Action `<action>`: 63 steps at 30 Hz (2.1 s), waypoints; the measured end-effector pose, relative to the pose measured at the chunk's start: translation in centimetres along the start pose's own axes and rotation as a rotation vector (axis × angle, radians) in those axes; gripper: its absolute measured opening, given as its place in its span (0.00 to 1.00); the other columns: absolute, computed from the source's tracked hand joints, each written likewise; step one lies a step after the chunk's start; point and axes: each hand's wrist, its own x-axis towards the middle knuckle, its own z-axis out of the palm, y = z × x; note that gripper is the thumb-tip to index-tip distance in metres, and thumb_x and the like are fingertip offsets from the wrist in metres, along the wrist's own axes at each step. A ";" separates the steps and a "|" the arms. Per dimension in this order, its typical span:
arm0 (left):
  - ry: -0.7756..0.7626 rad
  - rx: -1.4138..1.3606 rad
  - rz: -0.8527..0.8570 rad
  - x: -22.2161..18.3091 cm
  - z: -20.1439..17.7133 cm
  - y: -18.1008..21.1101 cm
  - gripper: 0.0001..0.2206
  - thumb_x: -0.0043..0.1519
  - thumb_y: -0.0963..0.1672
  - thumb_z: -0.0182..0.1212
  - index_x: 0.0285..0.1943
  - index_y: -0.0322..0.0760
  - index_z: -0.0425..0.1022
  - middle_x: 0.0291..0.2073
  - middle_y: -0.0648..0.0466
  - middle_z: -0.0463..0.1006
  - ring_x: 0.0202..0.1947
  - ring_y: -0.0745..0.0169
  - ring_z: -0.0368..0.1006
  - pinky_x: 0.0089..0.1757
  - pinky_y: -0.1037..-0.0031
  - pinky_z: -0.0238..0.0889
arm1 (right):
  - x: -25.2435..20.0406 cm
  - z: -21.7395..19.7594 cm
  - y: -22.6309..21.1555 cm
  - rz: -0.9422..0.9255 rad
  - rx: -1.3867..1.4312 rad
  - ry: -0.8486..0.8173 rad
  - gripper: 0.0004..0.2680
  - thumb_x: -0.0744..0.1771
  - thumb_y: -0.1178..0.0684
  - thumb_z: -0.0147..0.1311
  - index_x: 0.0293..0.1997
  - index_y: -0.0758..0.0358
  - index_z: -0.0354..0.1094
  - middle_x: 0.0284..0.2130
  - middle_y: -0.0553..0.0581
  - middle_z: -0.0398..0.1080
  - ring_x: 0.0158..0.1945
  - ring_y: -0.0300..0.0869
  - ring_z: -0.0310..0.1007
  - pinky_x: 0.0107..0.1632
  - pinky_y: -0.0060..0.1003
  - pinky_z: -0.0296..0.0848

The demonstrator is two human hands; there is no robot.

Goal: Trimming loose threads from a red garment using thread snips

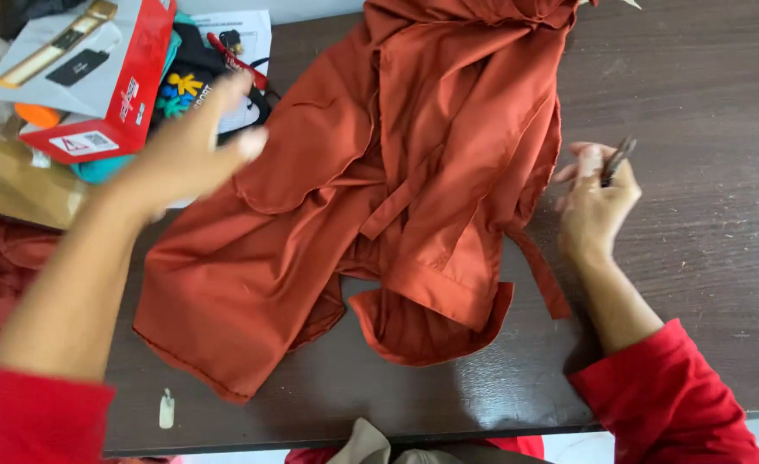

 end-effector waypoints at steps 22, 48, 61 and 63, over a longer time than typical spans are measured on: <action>0.244 0.575 0.177 -3.9 18.4 -16.2 0.34 0.65 0.63 0.35 0.79 0.54 0.54 0.75 0.40 0.54 0.67 0.29 0.54 0.63 0.36 0.37 | 4.6 -8.0 12.2 -1.165 -1.566 -0.462 0.19 0.66 0.42 0.55 0.66 0.32 0.64 0.46 0.37 0.78 0.30 0.34 0.79 0.67 0.42 0.72; 0.905 -0.235 0.502 0.0 21.0 -10.4 0.07 0.67 0.41 0.61 0.50 0.41 0.84 0.47 0.53 0.83 0.48 0.52 0.80 0.52 0.64 0.70 | -5.1 1.0 -5.0 -0.614 -0.484 -0.798 0.12 0.66 0.60 0.57 0.54 0.58 0.77 0.39 0.62 0.76 0.46 0.56 0.77 0.50 0.49 0.76; 0.752 0.040 0.231 -1.2 20.1 -10.0 0.35 0.64 0.60 0.53 0.76 0.40 0.56 0.72 0.25 0.55 0.73 0.26 0.50 0.62 0.31 0.43 | -10.6 3.0 -0.1 -0.145 -0.397 -1.604 0.08 0.67 0.47 0.55 0.44 0.57 0.76 0.36 0.48 0.79 0.38 0.34 0.75 0.40 0.31 0.75; 0.705 0.089 0.240 -1.2 20.3 -9.9 0.39 0.61 0.61 0.55 0.77 0.41 0.55 0.72 0.30 0.57 0.71 0.30 0.54 0.62 0.34 0.44 | -10.5 3.8 -3.2 -0.180 -0.311 -1.532 0.10 0.68 0.45 0.54 0.40 0.59 0.76 0.33 0.50 0.77 0.35 0.35 0.75 0.38 0.31 0.74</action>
